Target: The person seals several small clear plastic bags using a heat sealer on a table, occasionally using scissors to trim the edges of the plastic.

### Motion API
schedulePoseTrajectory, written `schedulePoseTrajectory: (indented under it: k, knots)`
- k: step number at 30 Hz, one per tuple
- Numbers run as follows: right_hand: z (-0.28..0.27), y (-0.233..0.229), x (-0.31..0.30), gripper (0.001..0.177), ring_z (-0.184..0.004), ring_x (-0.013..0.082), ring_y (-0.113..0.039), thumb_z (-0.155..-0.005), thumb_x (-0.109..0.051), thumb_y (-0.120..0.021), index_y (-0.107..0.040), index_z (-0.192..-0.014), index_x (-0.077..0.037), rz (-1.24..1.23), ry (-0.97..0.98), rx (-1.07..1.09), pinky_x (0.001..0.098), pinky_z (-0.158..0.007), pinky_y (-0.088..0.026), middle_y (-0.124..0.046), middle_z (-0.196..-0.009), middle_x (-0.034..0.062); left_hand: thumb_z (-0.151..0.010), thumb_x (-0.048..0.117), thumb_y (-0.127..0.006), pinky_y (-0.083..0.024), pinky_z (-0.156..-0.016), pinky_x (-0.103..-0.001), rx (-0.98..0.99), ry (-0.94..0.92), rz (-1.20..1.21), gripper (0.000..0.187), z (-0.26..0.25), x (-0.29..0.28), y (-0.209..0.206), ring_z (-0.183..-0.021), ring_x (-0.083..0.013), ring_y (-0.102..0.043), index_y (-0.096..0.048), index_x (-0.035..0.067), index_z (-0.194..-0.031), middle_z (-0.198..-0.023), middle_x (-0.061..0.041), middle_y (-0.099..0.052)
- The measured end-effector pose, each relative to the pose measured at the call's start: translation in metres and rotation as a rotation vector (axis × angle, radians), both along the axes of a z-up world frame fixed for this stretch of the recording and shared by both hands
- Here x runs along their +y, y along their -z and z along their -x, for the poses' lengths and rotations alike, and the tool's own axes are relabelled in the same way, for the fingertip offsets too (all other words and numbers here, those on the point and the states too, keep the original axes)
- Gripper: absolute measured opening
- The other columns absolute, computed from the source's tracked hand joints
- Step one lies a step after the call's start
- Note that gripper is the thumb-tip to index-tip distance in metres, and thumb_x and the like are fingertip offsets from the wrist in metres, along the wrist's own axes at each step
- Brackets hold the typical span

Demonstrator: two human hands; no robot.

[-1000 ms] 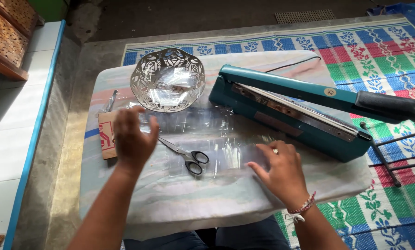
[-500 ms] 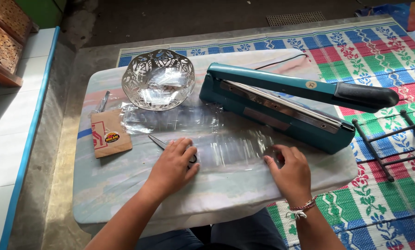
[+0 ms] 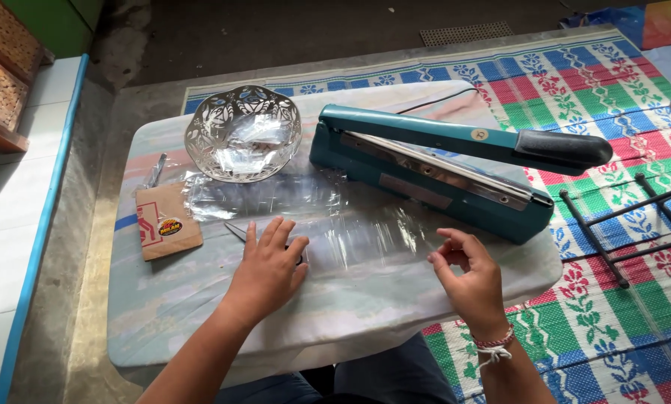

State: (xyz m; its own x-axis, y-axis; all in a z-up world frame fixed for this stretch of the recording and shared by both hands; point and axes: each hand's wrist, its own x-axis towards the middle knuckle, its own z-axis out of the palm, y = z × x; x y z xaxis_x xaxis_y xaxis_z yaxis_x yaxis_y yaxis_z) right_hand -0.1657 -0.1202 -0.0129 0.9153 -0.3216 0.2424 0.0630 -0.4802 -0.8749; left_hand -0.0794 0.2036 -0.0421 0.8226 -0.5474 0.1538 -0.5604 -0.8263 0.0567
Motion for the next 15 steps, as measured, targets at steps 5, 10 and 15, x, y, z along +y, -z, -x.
schedulePoseTrajectory:
  k: [5,10,15]
  knots:
    - [0.006,-0.015,0.003,0.053,-0.085,0.0257,-0.075,-0.078,0.006,-0.081,-0.067,-0.128,-0.001,-0.087,-0.059,-0.14,0.0376,-0.084,-0.061,-0.072,-0.097,0.0168,-0.081,0.029,-0.077,-0.032,-0.114,-0.067,-0.02,0.169,0.254,0.045,0.004,-0.05,-0.036,-0.135,-0.0367,-0.055,-0.065,0.019,-0.123,-0.135,-0.013,-0.06]
    - [0.009,-0.034,0.003,0.063,-0.08,0.0308,-0.079,-0.072,0.011,-0.083,-0.062,-0.131,0.002,-0.087,-0.085,-0.217,0.0399,-0.083,-0.063,-0.075,-0.098,0.0216,-0.084,0.026,-0.078,-0.034,-0.113,-0.066,0.181,0.372,0.529,0.053,-0.006,-0.101,-0.059,-0.132,-0.0409,-0.058,-0.062,0.009,-0.131,-0.134,-0.018,-0.064]
    - [-0.003,-0.021,-0.026,0.058,-0.08,0.0216,-0.074,-0.082,0.012,-0.076,-0.053,-0.135,0.004,-0.275,-0.002,-0.197,0.0351,-0.086,-0.06,-0.074,-0.092,0.0207,-0.087,0.021,-0.074,-0.055,-0.09,-0.049,0.559,0.289,0.381,0.02,-0.028,-0.109,-0.042,-0.091,-0.0321,-0.077,-0.073,0.018,-0.106,-0.086,-0.005,-0.078]
